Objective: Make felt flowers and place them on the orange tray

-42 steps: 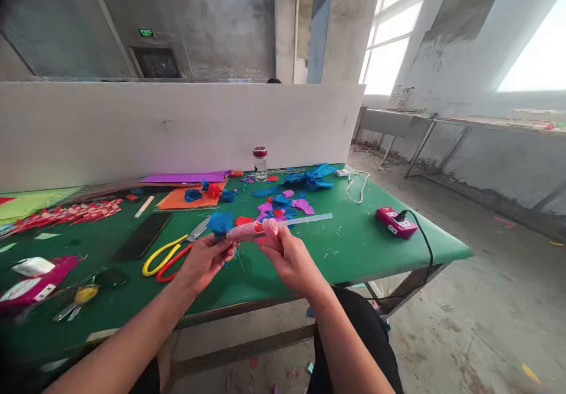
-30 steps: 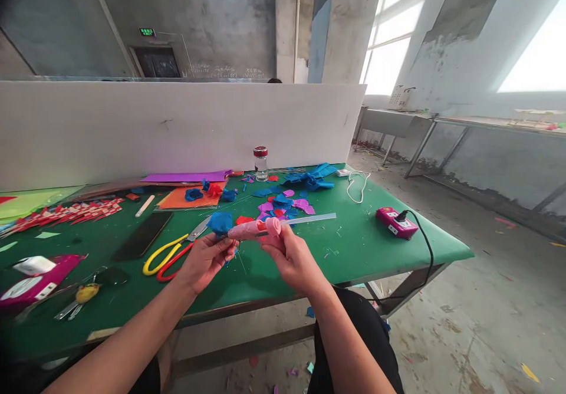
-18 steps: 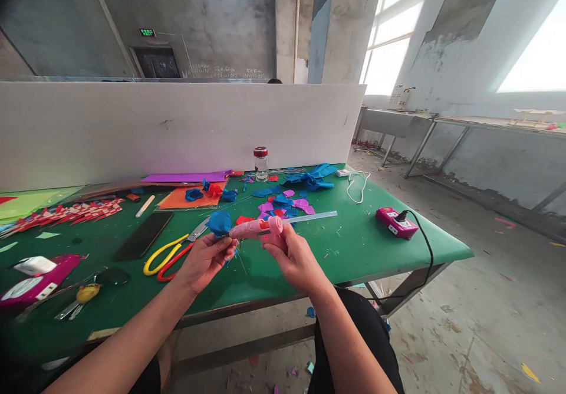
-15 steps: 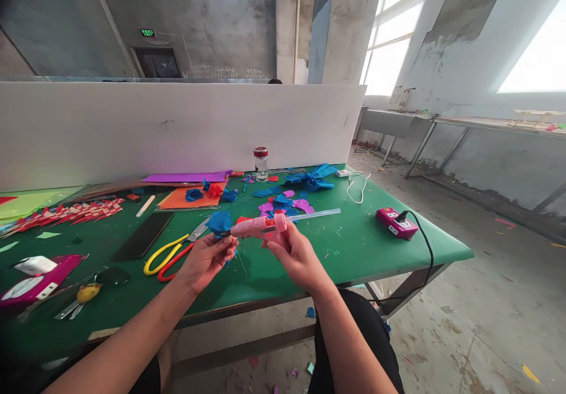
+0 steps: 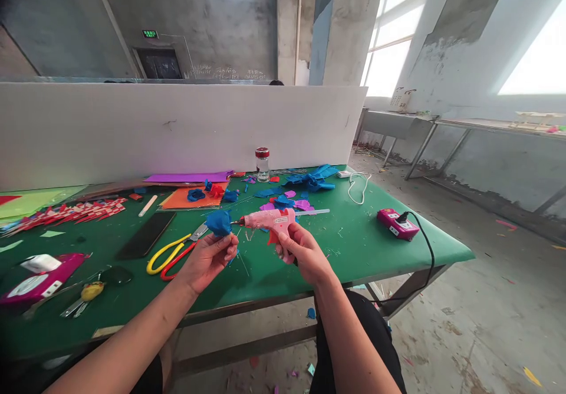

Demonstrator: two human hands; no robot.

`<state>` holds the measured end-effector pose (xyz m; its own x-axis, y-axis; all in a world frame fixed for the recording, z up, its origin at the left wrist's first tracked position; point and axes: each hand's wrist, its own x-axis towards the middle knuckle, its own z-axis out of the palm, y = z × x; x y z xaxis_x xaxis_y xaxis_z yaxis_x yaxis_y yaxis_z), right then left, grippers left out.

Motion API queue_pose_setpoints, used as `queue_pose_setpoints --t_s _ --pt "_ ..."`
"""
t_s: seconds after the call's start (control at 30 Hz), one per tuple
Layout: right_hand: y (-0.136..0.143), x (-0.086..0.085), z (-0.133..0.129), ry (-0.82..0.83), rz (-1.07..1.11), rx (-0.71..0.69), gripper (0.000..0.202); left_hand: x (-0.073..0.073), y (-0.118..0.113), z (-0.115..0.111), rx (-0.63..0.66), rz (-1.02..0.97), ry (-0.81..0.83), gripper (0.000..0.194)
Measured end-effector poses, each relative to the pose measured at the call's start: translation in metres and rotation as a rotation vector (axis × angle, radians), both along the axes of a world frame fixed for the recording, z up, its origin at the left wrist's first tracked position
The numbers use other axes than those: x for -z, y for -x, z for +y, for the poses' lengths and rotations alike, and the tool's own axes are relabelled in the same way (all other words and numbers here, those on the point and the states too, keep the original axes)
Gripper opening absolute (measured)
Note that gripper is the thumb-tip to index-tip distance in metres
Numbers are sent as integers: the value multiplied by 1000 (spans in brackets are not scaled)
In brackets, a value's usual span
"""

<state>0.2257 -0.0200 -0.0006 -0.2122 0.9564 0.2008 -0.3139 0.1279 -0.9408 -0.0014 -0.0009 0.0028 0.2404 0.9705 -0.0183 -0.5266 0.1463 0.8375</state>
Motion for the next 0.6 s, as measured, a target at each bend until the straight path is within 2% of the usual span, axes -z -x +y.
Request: queue_pose_setpoints --t_s 0.1,0.2,0.3,0.43,0.5,0.6 --pt "-4 -1 4 46 43 1 31 -3 0 -1 -4 -18 0 19" --pt "-17 -10 8 15 30 49 30 -8 0 -2 -8 -27 -4 20" --pt "-41 -26 14 -51 -80 137 33 -11 3 0 -23 -30 -23 19" --pt "-83 -43 21 -32 -192 248 43 -12 7 4 -35 -22 -67 17" --pt "-102 -44 23 -8 -231 254 46 -12 9 5 -29 -18 -76 15" --pt "-123 -33 27 -11 -382 242 47 -14 9 4 -27 -18 -86 14"
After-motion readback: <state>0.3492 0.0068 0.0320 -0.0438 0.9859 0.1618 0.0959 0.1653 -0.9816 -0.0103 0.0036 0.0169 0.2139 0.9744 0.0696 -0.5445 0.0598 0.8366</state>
